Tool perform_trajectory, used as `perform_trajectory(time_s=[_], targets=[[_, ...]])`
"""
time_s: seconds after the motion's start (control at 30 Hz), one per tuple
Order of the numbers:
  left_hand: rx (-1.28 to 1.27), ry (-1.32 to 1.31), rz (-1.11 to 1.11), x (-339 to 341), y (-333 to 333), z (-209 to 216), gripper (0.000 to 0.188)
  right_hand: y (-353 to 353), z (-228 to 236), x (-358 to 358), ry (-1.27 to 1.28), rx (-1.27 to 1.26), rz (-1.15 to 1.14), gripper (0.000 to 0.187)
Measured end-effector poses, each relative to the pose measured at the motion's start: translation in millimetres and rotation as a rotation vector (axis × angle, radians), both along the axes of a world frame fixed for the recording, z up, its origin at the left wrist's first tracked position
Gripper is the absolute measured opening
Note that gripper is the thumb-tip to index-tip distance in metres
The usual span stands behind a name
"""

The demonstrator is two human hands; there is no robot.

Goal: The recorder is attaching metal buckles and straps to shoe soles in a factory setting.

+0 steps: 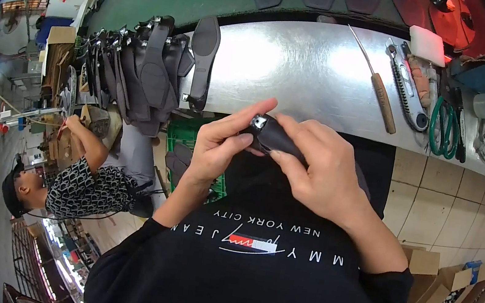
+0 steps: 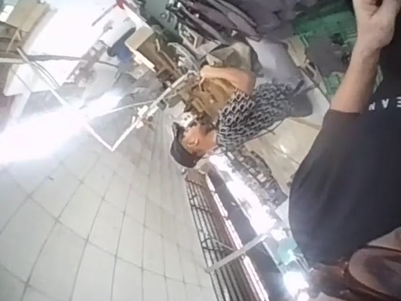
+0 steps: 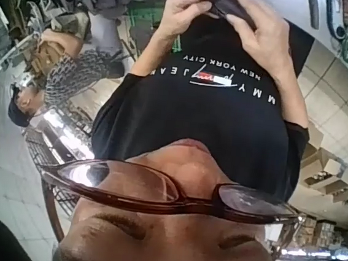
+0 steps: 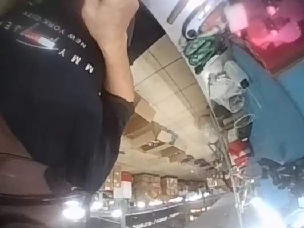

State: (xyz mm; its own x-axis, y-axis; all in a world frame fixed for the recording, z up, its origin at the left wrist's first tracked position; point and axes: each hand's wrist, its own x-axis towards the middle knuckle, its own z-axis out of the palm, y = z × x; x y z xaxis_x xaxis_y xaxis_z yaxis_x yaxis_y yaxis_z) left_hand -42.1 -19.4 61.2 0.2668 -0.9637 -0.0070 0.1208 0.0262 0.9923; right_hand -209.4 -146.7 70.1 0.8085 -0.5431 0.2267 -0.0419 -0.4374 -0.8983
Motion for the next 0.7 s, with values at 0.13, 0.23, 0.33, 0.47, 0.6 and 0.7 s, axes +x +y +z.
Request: perform_trajectory(time_s=[0.13, 0.23, 0.33, 0.47, 0.6, 0.7], targets=[[0.13, 0.125, 0.031, -4, 0, 2, 0.046, 2, -14, -2, -0.032, 0.255, 0.0, 0.024], [0.177, 0.12, 0.062, -9, 0, 3, 0.046, 3, -12, 0, -0.021, 0.167, -0.019, 0.015], [0.211, 0.158, 0.089, -9, 0, 4, 0.046, 4, -10, 1, 0.01, 0.048, -0.005, 0.015], [0.251, 0.201, 0.109, -8, -4, 6, 0.044, -8, -9, 1, 0.014, -0.119, 0.112, 0.017], [0.32, 0.243, 0.129, -4, -4, -1, 0.042, -12, -8, 0, 0.047, -0.14, 0.207, 0.022], [0.279, 0.219, 0.158, -6, -7, -1, 0.042, -6, -10, -1, 0.068, -0.068, 0.181, 0.027]])
